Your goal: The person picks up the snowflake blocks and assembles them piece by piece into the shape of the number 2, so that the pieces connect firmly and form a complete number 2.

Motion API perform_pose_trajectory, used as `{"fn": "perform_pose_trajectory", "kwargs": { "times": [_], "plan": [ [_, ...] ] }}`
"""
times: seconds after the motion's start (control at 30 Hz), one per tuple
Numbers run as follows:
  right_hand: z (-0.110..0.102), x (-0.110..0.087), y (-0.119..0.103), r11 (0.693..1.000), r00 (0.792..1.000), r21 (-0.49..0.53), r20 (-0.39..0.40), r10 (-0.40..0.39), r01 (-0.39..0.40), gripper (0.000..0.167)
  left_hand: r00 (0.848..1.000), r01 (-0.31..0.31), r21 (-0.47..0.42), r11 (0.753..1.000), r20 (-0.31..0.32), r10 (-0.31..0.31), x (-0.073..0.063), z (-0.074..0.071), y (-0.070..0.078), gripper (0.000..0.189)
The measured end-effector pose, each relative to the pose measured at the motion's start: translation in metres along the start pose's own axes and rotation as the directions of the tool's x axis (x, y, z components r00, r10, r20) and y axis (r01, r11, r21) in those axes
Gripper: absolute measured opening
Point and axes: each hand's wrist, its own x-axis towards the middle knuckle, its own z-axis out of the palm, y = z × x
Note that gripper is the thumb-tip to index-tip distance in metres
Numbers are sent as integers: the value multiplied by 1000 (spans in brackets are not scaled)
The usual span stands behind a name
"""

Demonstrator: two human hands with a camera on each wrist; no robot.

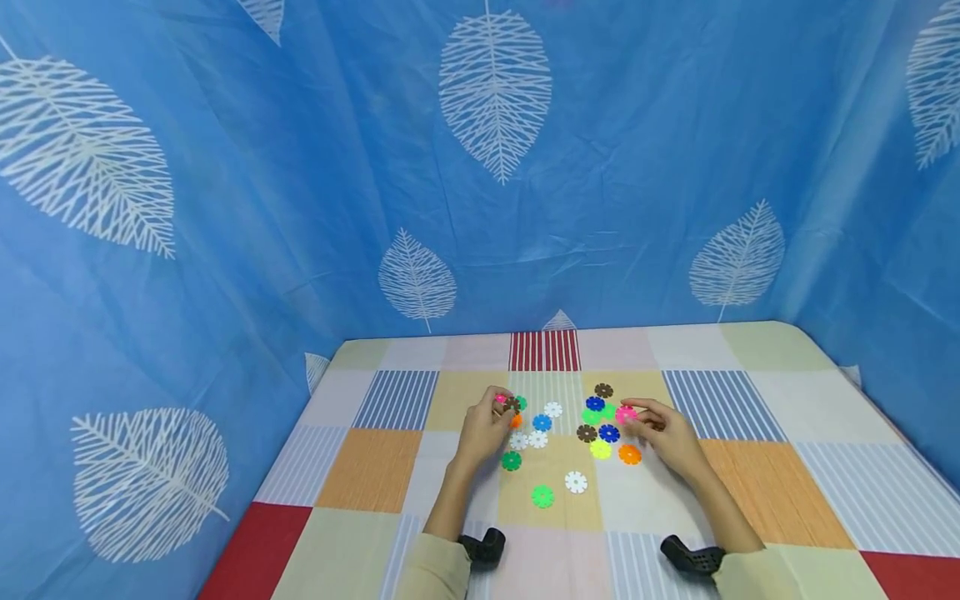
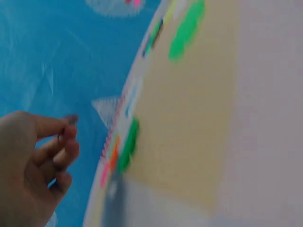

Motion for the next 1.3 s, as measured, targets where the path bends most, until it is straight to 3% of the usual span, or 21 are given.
{"fn": "perform_pose_trajectory", "kwargs": {
  "times": [0.13, 0.27, 0.47, 0.57, 0.83, 1.1, 1.3],
  "plan": [
    [10, 5, -15, 995, 999, 97, 35, -12, 9, 38, 984, -83, -164, 983, 141, 107, 0, 7, 20, 24],
    [19, 6, -28, 983, 997, 185, 71, -10, -3, 39, 961, -180, -202, 963, 175, 216, -2, 15, 34, 25],
    [30, 4, -45, 954, 993, 299, 121, 0, -37, 37, 937, -296, -65, 953, 174, 302, -7, 17, 47, 24],
    [34, 4, -50, 939, 991, 341, 135, -13, -34, 36, 923, -349, 3, 937, 173, 344, -8, 16, 51, 22],
    [40, 6, -51, 907, 984, 421, 171, -56, -21, 36, 884, -463, 171, 870, 163, 438, -6, 14, 54, 20],
    [37, 5, -56, 912, 978, 403, 210, -8, -79, 38, 854, -520, 291, 803, 147, 499, -6, 13, 53, 21],
    [31, 3, -63, 931, 964, 351, 266, 3, -100, 40, 801, -584, 341, 737, 95, 591, -6, 18, 49, 14]
  ]
}}
